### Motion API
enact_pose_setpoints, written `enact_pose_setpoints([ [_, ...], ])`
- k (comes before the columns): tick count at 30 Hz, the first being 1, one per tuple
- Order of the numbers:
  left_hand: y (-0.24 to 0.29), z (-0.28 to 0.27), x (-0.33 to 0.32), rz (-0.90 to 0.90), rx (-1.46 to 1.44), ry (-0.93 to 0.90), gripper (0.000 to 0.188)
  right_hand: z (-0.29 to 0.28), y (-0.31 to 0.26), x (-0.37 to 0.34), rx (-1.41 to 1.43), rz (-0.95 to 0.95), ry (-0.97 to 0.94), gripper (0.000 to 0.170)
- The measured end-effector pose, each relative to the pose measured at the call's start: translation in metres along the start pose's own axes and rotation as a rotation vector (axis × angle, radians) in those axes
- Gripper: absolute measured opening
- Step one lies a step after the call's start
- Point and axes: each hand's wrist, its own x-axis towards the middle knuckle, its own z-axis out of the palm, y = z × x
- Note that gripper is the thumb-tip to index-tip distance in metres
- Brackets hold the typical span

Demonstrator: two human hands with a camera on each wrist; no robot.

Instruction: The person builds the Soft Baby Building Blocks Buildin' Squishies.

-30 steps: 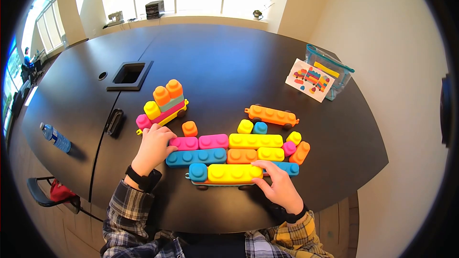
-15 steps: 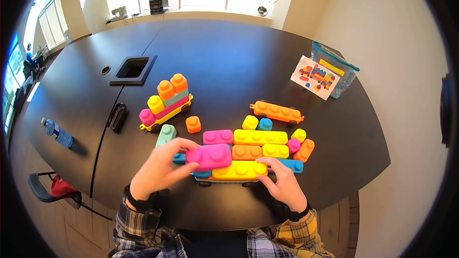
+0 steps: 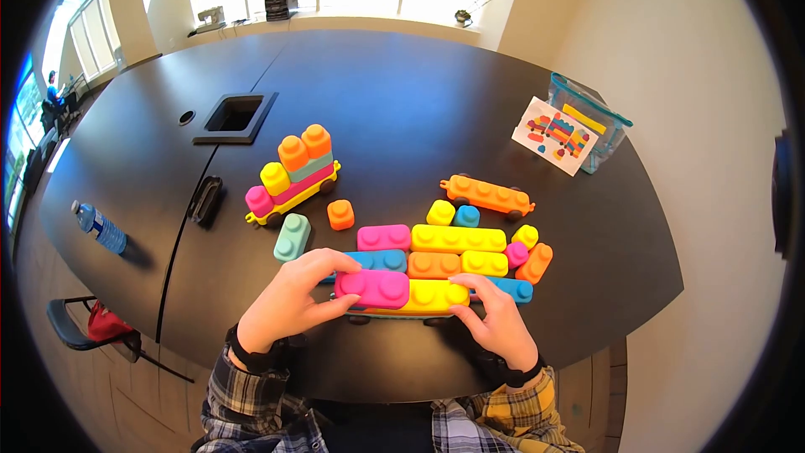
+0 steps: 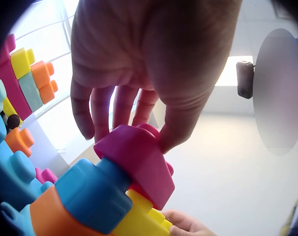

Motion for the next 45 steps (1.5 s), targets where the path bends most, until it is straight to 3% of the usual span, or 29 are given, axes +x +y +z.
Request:
enact_pose_setpoints([
  [15, -0.006, 0.013, -0.014, -0.051, -0.05, 0.047, 0.041, 0.0, -0.001, 0.0, -0.034, -0.013, 0.001, 0.04],
  [23, 0.0, 0.038, -0.022, -0.078, 0.139, 0.21, 0.055, -0.007, -0.007, 0.005, -0.113, -0.045, -0.018, 0.038],
  [25, 0.0, 0.038, -0.022, -0.081, 0.14, 0.215, 0.055, -0.019, -0.016, 0.013, -0.201, 0.025, -0.163, 0.039],
  [26, -0.001, 0.038, -0.023, -0.089, 0.141, 0.215, 0.055, -0.027, -0.015, 0.02, -0.203, 0.023, -0.165, 0.039],
  [29, -0.005, 0.037, -0.022, -0.057, 0.167, 0.199, 0.055, -0.048, -0.015, 0.049, -0.4, -0.034, -0.428, 0.046],
  [38, -0.007, 0.034, -0.022, -0.078, 0.161, 0.193, 0.055, -0.005, 0.01, 0.151, -0.528, -0.362, -0.394, 0.028],
  [45, -0.009, 0.033, -0.022, -0.057, 0.205, 0.206, 0.056, 0.027, 0.006, 0.176, -0.765, -0.385, -0.576, 0.029],
])
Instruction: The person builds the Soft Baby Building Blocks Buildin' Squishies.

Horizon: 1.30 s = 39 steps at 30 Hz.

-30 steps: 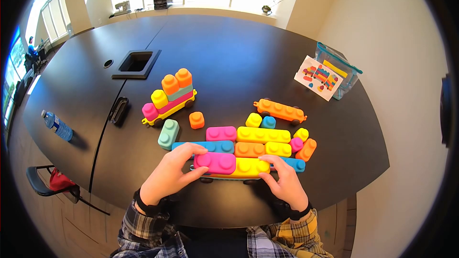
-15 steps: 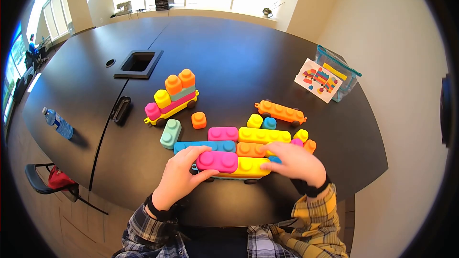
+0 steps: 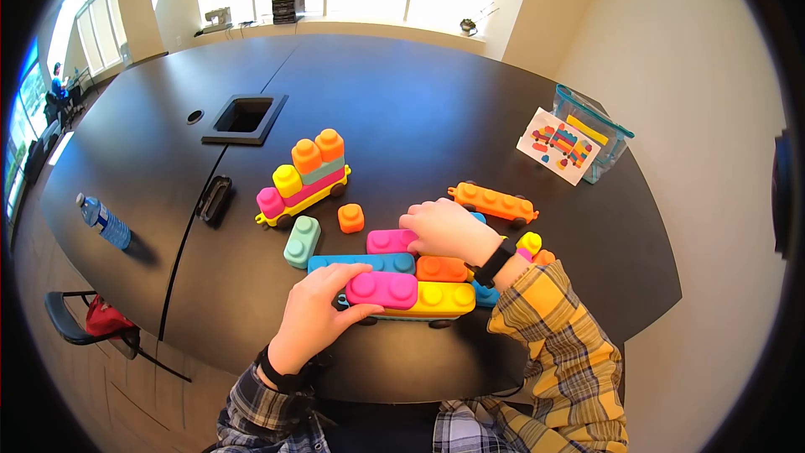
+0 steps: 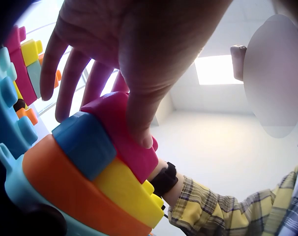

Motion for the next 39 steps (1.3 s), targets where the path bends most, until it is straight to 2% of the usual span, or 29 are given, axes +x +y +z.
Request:
enact_pose_setpoints([
  [3, 0.0, 0.0, 0.0, 0.014, 0.016, 0.013, 0.056, 0.0, -0.003, 0.007, -0.043, 0.017, -0.076, 0.027],
  [10, -0.001, 0.0, 0.001, 0.031, 0.018, 0.02, 0.056, 0.012, 0.0, 0.012, 0.058, 0.073, -0.027, 0.025],
  [13, 0.001, -0.002, 0.002, 0.035, 0.024, 0.016, 0.056, 0.008, 0.006, 0.007, 0.21, 0.039, 0.066, 0.026],
  [18, 0.002, -0.003, 0.002, 0.028, 0.023, 0.009, 0.055, -0.017, 0.002, -0.032, 0.785, 0.213, 0.279, 0.03],
  [19, 0.003, -0.004, 0.002, 0.0, 0.006, -0.007, 0.054, -0.019, -0.002, -0.047, 0.784, 0.213, 0.277, 0.03],
  [21, 0.002, -0.003, 0.002, -0.03, -0.015, -0.021, 0.053, -0.017, -0.009, -0.078, 0.99, 0.222, 0.469, 0.03],
  [24, -0.002, -0.001, 0.001, 0.026, 0.021, -0.006, 0.055, -0.006, -0.022, -0.124, 1.098, 0.3, 0.52, 0.03],
  [26, -0.002, 0.0, 0.001, 0.024, 0.019, 0.005, 0.055, 0.006, -0.028, -0.142, 1.152, 0.286, 0.558, 0.031],
  [32, 0.003, 0.0, 0.0, -0.007, 0.035, 0.0, 0.055, 0.024, -0.042, -0.147, 1.113, 0.254, 0.603, 0.032],
  [36, 0.008, -0.001, 0.002, -0.045, 0.008, -0.018, 0.055, 0.021, -0.059, -0.137, 0.937, 0.252, 0.622, 0.04],
  [39, 0.007, 0.0, 0.001, -0.041, 0.028, -0.007, 0.056, 0.018, -0.062, -0.136, 0.92, 0.232, 0.564, 0.041],
])
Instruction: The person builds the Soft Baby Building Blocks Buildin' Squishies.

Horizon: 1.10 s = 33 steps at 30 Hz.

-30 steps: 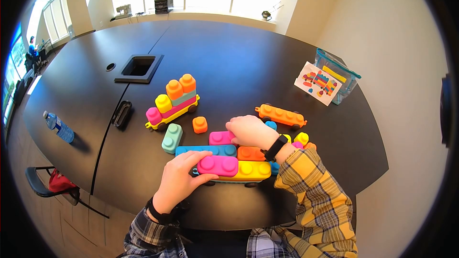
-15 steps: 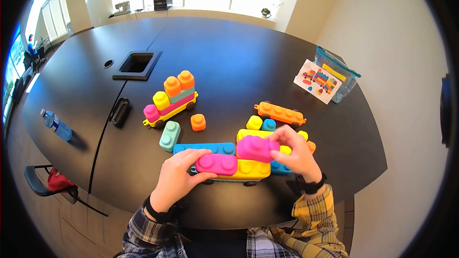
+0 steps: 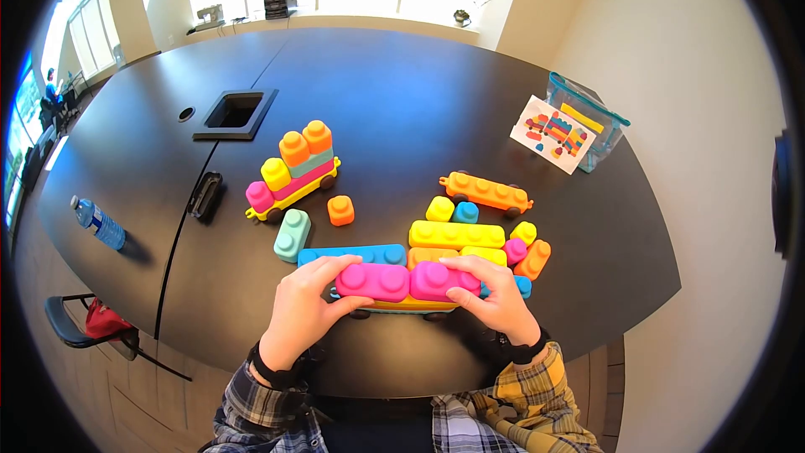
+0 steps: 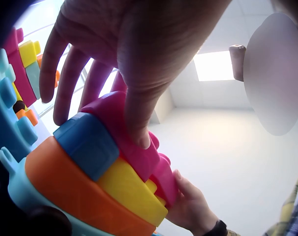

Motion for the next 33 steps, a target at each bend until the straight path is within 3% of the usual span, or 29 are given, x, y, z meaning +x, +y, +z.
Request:
enact_pose_setpoints([
  [5, 0.003, 0.001, 0.0, -0.014, 0.005, 0.011, 0.055, 0.002, -0.005, 0.0, -0.087, -0.088, -0.024, 0.039],
  [15, 0.001, 0.004, -0.002, 0.009, 0.038, 0.044, 0.056, 0.007, -0.004, -0.004, -0.058, -0.055, -0.005, 0.041],
  [20, 0.0, 0.004, -0.001, -0.011, 0.027, 0.029, 0.057, 0.013, 0.003, -0.023, -0.141, -0.057, 0.257, 0.046],
  [33, 0.003, 0.007, -0.003, -0.023, 0.043, 0.066, 0.056, 0.022, 0.014, -0.029, 0.017, 0.058, 0.304, 0.042],
])
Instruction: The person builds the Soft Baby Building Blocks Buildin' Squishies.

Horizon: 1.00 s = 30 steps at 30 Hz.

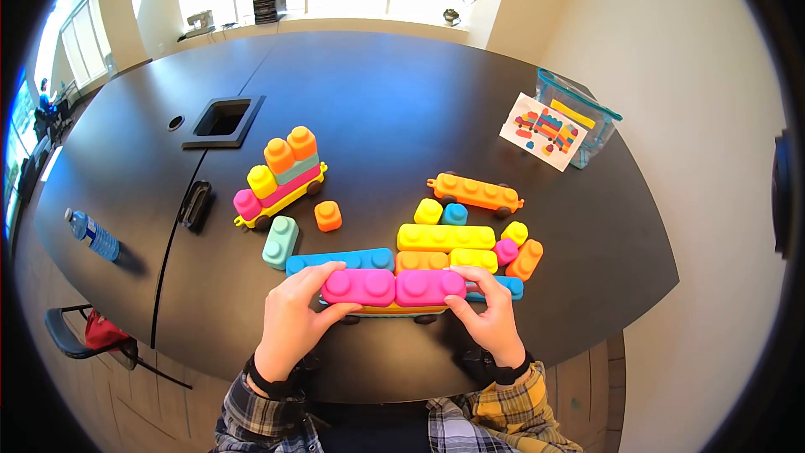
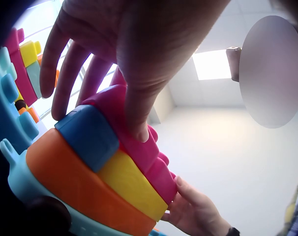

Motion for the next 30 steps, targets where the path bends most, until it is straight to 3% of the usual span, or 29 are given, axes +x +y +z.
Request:
enact_pose_setpoints([
  [15, -0.003, -0.001, -0.001, -0.043, -0.042, -0.013, 0.053, 0.003, 0.0, -0.001, 0.015, -0.002, 0.017, 0.041],
  [20, -0.023, -0.03, 0.01, 0.017, -0.126, -0.166, 0.071, 0.005, 0.003, 0.0, -0.002, -0.03, 0.016, 0.041],
  [22, -0.042, -0.04, 0.014, -0.125, -0.221, -0.146, 0.069, 0.005, 0.003, 0.0, -0.003, -0.036, 0.022, 0.041],
  [24, -0.055, -0.043, 0.021, 0.026, 0.081, -0.108, 0.062, 0.006, 0.004, -0.001, -0.003, -0.035, 0.03, 0.041],
  [25, -0.06, -0.039, 0.024, 0.025, 0.082, -0.108, 0.062, 0.005, 0.004, -0.001, -0.003, -0.03, 0.026, 0.041],
  [27, -0.07, -0.032, 0.028, 0.119, 0.302, -0.279, 0.058, 0.006, 0.004, -0.001, -0.001, -0.028, 0.018, 0.041],
  [30, -0.075, -0.024, 0.029, 0.088, 0.498, -0.426, 0.055, 0.006, 0.004, -0.001, -0.002, -0.025, 0.021, 0.041],
])
